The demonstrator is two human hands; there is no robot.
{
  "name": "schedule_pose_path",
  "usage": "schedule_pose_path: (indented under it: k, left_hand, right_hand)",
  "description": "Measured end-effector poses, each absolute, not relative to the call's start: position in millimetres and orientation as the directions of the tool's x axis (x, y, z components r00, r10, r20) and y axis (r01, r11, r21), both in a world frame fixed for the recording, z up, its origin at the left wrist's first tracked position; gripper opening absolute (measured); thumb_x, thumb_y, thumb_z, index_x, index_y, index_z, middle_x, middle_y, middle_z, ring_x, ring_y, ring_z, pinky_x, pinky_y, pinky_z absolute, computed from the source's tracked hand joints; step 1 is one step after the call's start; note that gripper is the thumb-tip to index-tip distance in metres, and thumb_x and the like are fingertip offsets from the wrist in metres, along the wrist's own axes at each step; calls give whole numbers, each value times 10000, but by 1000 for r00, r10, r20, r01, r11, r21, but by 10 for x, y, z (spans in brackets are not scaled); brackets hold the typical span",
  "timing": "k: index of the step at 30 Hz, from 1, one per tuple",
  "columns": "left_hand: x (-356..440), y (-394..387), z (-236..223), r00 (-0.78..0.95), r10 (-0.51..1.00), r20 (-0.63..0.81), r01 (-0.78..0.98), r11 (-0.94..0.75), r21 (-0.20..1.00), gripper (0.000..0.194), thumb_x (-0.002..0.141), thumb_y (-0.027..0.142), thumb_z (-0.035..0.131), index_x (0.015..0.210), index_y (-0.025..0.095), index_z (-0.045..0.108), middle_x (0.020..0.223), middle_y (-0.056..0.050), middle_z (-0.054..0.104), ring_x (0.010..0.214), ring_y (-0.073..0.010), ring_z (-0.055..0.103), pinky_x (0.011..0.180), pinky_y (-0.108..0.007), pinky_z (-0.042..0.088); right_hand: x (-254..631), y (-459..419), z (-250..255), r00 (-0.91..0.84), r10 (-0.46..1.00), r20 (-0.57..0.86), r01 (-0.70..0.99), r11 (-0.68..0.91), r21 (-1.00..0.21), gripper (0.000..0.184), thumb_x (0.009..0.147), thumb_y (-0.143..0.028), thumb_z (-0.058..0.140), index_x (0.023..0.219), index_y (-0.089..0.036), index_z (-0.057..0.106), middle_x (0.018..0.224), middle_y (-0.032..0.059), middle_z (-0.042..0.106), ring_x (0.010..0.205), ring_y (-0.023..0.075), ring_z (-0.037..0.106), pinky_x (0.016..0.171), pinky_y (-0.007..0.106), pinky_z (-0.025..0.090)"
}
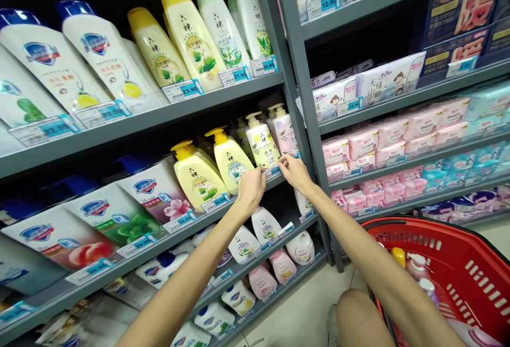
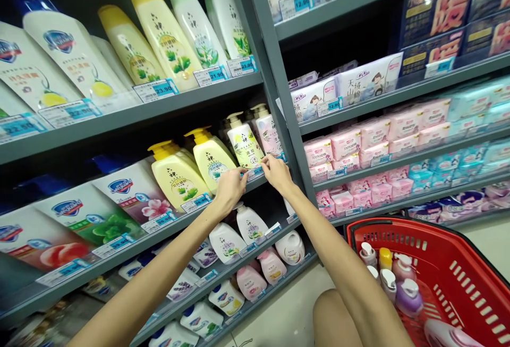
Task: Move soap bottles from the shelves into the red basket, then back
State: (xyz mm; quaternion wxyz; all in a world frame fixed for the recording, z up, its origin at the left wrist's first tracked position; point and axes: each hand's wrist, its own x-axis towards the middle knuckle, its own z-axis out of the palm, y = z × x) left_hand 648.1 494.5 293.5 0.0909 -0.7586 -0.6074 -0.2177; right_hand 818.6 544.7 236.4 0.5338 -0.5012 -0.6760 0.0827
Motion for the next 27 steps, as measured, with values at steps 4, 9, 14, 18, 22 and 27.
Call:
schedule_pose_path:
  k: [4, 9, 14, 18, 22, 27]
  left_hand:
    - [6462, 5046, 2907, 160, 880, 446, 957, -249, 146, 261, 1025, 267, 517, 1098, 169, 748, 658, -70, 715, 801, -266, 727, 826, -351, 509]
    - [6442, 5117, 2890, 143, 889, 435, 952, -244, 186, 258, 1026, 290, 503, 1056, 186, 738, 657, -61, 719, 769, -253, 722, 800, -337, 510]
    - [6453, 4944, 2893, 186, 867, 462, 926, -311, 211, 316, 1024, 337, 501, 1176, 163, 716, 633, -47, 719, 729, -250, 730, 799, -322, 512]
    - [6297, 4444, 2461, 280, 842, 461, 919, -374, 126, 496, 1036, 463, 459, 1430, 190, 588, 689, -15, 740, 716, -245, 740, 737, -295, 500]
    - [5724, 3878, 1485, 397, 917, 28, 918, -397, 13, 524, 1000, 492, 386, 1351, 216, 660, 752, -77, 775, 751, -296, 772, 693, -320, 507]
    - [4721, 3628, 258, 183, 823, -538, 983, -167, 79, 542, 702, 712, 402, 948, 328, 694, 642, -11, 737, 553, -309, 715, 512, -349, 489]
  right_hand:
    - [8199, 5486, 2322, 46, 782, 622, 552, 499, -668, 120, 1014, -280, 648, 1088, -196, 692, 890, 9, 776, 869, 183, 707, 819, 285, 508]
    - [8142, 5570, 2330, 94, 834, 544, 420, 462, -781, 87, 994, -246, 663, 1047, -177, 671, 782, 4, 760, 750, 173, 722, 812, 297, 562]
    - [8068, 5362, 2336, 110, 847, 520, 260, 481, -838, 133, 986, -268, 653, 1084, -181, 634, 748, -26, 732, 578, 128, 664, 655, 249, 556]
    - [8267, 4680, 1590, 157, 862, 482, 100, 471, -876, 276, 991, -375, 601, 1213, -210, 594, 797, -23, 728, 634, 144, 689, 591, 239, 547]
    - [9043, 3440, 150, 332, 918, 218, 239, 141, -961, 297, 1012, -415, 536, 1179, -189, 633, 870, 52, 758, 768, 206, 740, 680, 307, 590]
    - [10161, 1470, -857, 575, 811, -107, 579, -496, -647, 302, 1029, -253, 471, 1235, -185, 681, 1280, 154, 745, 1182, 266, 712, 1022, 370, 530]
